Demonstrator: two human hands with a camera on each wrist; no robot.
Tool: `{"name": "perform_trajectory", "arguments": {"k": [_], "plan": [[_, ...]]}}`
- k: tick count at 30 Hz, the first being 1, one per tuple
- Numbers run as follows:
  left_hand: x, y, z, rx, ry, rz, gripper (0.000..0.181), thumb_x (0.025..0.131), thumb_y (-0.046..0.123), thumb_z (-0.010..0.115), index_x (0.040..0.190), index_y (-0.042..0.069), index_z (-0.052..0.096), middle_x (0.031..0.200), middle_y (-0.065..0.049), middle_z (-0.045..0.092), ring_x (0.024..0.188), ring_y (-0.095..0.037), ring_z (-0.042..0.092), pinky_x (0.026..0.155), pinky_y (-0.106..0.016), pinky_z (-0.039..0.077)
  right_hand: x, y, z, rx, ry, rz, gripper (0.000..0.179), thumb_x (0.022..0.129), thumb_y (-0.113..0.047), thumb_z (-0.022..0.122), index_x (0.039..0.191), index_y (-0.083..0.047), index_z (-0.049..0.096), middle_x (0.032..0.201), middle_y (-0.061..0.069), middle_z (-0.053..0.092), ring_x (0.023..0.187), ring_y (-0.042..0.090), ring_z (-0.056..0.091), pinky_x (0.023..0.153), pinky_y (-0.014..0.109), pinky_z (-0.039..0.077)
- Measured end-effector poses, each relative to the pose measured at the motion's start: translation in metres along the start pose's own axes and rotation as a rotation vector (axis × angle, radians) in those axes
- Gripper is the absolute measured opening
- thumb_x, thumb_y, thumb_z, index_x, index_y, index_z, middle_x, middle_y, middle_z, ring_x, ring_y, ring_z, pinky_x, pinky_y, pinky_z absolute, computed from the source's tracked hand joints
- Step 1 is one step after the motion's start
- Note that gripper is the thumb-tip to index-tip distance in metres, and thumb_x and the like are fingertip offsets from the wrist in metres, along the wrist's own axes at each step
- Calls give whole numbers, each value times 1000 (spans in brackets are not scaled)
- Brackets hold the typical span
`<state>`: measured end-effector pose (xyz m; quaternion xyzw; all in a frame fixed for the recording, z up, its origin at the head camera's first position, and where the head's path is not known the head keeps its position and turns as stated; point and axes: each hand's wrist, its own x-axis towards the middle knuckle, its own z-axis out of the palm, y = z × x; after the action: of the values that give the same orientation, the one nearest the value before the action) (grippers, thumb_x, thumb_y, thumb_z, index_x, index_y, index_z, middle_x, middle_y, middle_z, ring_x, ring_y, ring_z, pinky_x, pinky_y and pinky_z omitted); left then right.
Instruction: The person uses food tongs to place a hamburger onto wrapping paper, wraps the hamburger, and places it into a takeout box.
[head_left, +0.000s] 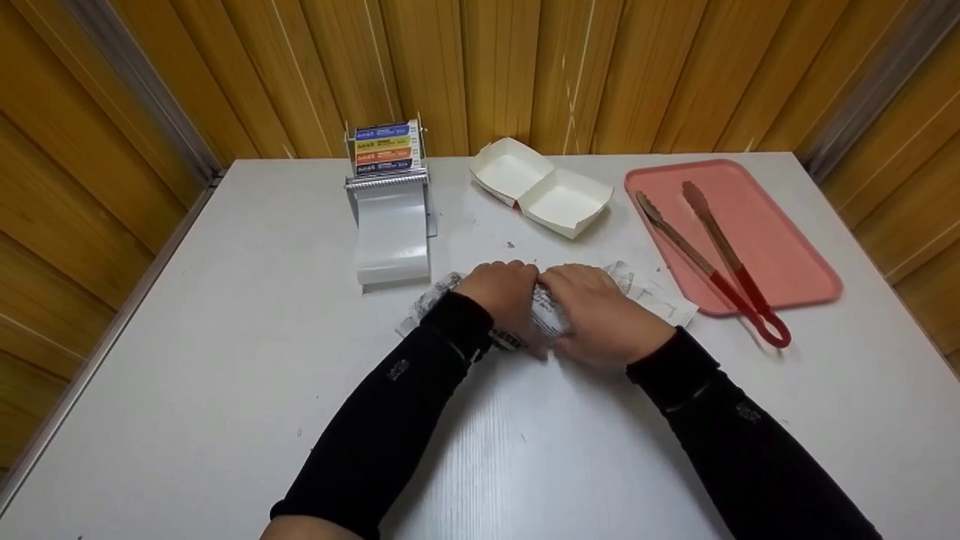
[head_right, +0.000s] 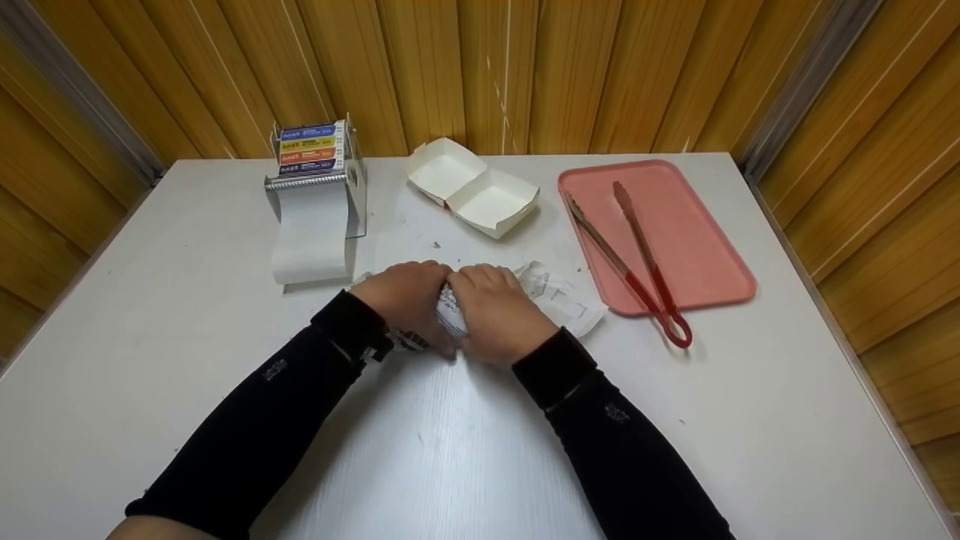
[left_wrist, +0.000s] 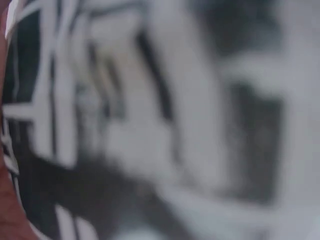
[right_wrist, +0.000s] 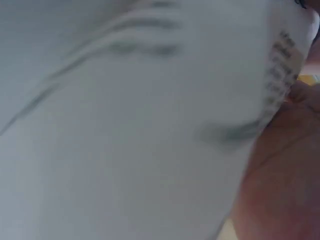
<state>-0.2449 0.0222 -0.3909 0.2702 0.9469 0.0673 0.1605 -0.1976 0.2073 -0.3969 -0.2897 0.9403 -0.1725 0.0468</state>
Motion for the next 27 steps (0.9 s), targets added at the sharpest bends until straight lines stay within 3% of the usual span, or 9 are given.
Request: {"name": "perform_trajectory", "arguments": {"k": [2,6,11,13,17,20,23,27], "plan": [[0,0,1,-17,7,0,104,56,65,97,138,12,60,123,-2,71,111,-26,68,100,-42,57,3,-1,3,0,4,-9,89,82,-21,85,155,-3,36,155,19,47,150,39,38,130,54,23],[-6,-4,2,-34,24,-10,99,60,65,95,137,13,61,124,-2,69,115,-24,66,103,-41,55,8,1,10,40,28,0,83,80,-20,85,148,-3,40,143,19,55,138,37,50,123,53,34],[-19,-25,1,-44,56,-34,96,70,65,90,144,13,57,129,-5,67,117,-26,63,109,-44,49,13,4,12,11,-1,23,91,82,-25,86,156,-4,39,150,19,52,143,37,46,124,57,34],[-26,-35,1,-99,65,-56,93,72,62,90,145,14,57,130,-5,67,117,-26,63,108,-44,49,14,4,11,-6,-15,31,94,80,-27,87,158,-5,39,153,18,50,146,38,44,124,58,33],[-40,-55,3,-294,78,-136,90,78,59,87,149,15,54,134,-5,67,119,-25,64,105,-45,52,17,5,9,-18,-36,51,95,76,-27,89,157,-6,42,150,17,51,143,37,45,123,58,34],[-49,-67,5,-401,91,-226,90,86,68,76,155,17,48,144,-9,64,131,-30,61,111,-49,50,19,6,9,-14,-59,71,95,76,-28,89,155,-7,42,153,16,50,145,37,43,125,58,31],[-55,-79,8,-448,104,-277,89,94,73,60,161,16,41,156,-14,56,144,-37,52,120,-54,42,19,9,9,-4,-74,87,94,76,-27,88,155,-7,42,156,16,49,148,37,42,127,57,29],[-59,-92,11,-498,144,-285,66,102,50,64,152,9,51,146,-16,62,136,-38,58,117,-54,44,19,10,10,6,-84,100,94,76,-26,87,156,-7,40,157,15,48,149,37,41,127,57,28]]}}
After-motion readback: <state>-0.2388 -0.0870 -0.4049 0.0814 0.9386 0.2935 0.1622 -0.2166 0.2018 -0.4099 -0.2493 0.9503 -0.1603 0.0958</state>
